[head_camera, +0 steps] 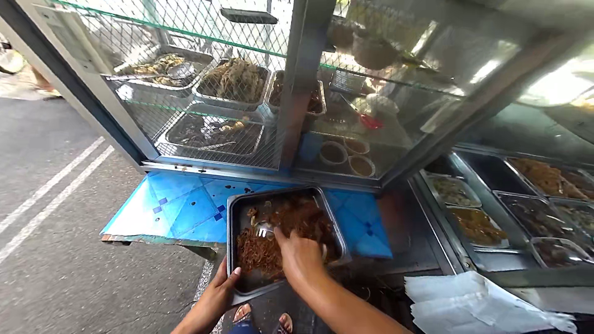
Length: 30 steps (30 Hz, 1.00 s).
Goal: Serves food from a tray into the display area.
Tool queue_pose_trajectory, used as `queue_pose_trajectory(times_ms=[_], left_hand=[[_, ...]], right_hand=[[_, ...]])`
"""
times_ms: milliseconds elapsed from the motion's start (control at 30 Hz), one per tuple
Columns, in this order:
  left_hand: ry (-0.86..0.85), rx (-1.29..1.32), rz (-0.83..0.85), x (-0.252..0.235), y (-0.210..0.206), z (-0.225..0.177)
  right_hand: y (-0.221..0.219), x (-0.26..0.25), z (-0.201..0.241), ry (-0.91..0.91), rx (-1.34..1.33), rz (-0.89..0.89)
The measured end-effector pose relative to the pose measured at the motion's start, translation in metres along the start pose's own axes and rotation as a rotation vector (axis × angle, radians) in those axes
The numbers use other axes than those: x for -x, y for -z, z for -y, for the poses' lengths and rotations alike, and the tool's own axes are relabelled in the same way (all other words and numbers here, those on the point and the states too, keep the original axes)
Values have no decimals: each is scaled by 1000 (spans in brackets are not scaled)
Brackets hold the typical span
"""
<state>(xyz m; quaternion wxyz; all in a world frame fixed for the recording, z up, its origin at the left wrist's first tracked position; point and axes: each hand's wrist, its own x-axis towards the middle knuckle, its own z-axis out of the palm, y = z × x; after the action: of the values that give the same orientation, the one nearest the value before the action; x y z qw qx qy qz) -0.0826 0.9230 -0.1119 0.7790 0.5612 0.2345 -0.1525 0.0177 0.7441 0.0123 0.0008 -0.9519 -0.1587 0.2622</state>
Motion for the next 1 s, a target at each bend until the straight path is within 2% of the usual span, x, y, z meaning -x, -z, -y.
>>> queue_pose_trajectory(times_ms=[67,167,200,267,333,400,533,700,800,900,1000], left_hand=[[-1,40,0,1,-1,1],[12,71,-9,5,-3,-1],[22,74,-5,5,-3,-2],[31,65,16,6,-1,-5],[47,50,51,5,3,-11],[93,58,86,0,11,-17],[199,-14,248,-15,34,-27],[323,-178,345,-25,42,-43],[334,-236,386,-28,42,-46],[370,-262,451,-33,45,-46],[382,-266,496,-37,48,-51]], right_hand=[[-11,24,-21,51,47,-131],[-41,42,-62,126,90,-561],[-47,46,-75,114,80,-660],[-48,53,-95,5,45,-728],[-42,54,-107,-151,16,-663],[-34,41,-110,-297,-10,-515],[-26,5,-94,-481,-69,-243],[-54,13,-62,-699,-100,-223],[-61,22,-46,-823,-315,-148],[-61,14,-42,-780,-593,-199],[-46,12,-8,-754,-634,-281]])
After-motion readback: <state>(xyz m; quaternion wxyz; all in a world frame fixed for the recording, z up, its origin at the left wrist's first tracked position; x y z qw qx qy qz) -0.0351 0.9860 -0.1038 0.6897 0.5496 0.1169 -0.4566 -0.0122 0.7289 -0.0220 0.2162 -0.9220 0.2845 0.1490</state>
